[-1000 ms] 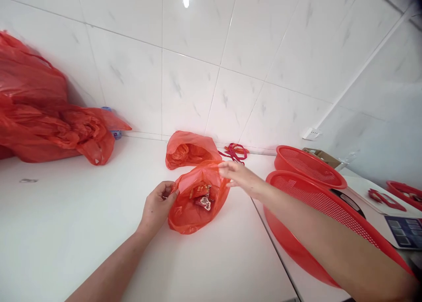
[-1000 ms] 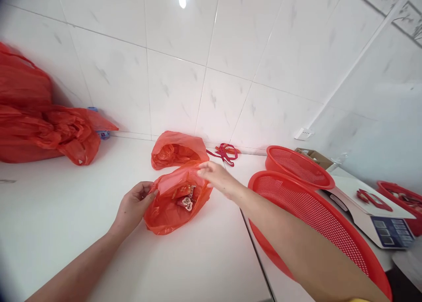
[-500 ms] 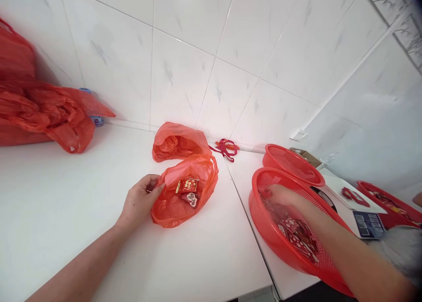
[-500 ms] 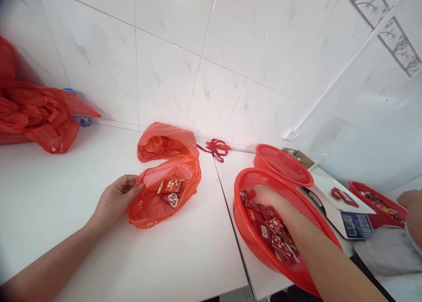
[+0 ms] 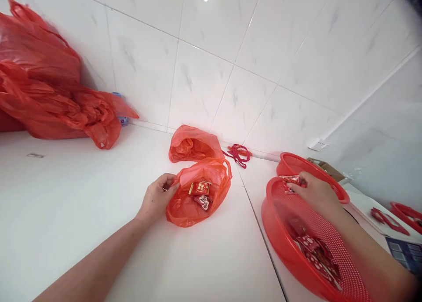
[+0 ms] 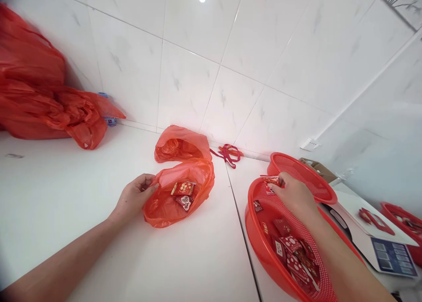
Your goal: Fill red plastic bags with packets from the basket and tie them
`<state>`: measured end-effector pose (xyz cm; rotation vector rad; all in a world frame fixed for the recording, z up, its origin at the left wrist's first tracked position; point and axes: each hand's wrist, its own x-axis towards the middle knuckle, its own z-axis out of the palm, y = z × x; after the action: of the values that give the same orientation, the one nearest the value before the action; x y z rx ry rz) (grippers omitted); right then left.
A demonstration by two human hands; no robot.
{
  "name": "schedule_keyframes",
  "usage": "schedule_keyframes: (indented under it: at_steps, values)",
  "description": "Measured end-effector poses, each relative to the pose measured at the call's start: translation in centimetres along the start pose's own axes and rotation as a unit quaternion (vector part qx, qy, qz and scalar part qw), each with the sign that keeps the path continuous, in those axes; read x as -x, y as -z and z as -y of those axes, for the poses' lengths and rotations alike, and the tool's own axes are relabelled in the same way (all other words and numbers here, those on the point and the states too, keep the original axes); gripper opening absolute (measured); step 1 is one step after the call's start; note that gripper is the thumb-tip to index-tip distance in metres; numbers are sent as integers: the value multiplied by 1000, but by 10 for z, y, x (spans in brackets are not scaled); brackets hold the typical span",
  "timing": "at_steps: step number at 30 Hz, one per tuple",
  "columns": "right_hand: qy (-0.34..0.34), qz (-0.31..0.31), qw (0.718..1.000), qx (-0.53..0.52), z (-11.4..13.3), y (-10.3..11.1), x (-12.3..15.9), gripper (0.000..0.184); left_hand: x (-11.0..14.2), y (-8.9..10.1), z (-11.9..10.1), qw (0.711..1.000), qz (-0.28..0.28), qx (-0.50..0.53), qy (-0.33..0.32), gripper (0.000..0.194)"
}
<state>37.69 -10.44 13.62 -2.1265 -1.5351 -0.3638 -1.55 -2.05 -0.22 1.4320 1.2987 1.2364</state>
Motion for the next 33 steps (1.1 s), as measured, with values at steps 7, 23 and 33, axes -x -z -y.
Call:
schedule_keyframes:
  at_steps: [7, 23, 33]
  values:
    - [38, 33, 993, -109, 104, 21, 70, 24, 0, 0, 2, 1000, -1, 10, 2, 24]
    - [19, -70, 933, -353, 151, -137, 52, 38, 1, 3, 1, 998, 2, 51, -21, 29]
    - [-127, -22, 888, -441, 124, -198, 37, 47, 3, 7, -3, 999, -14, 46, -11, 32]
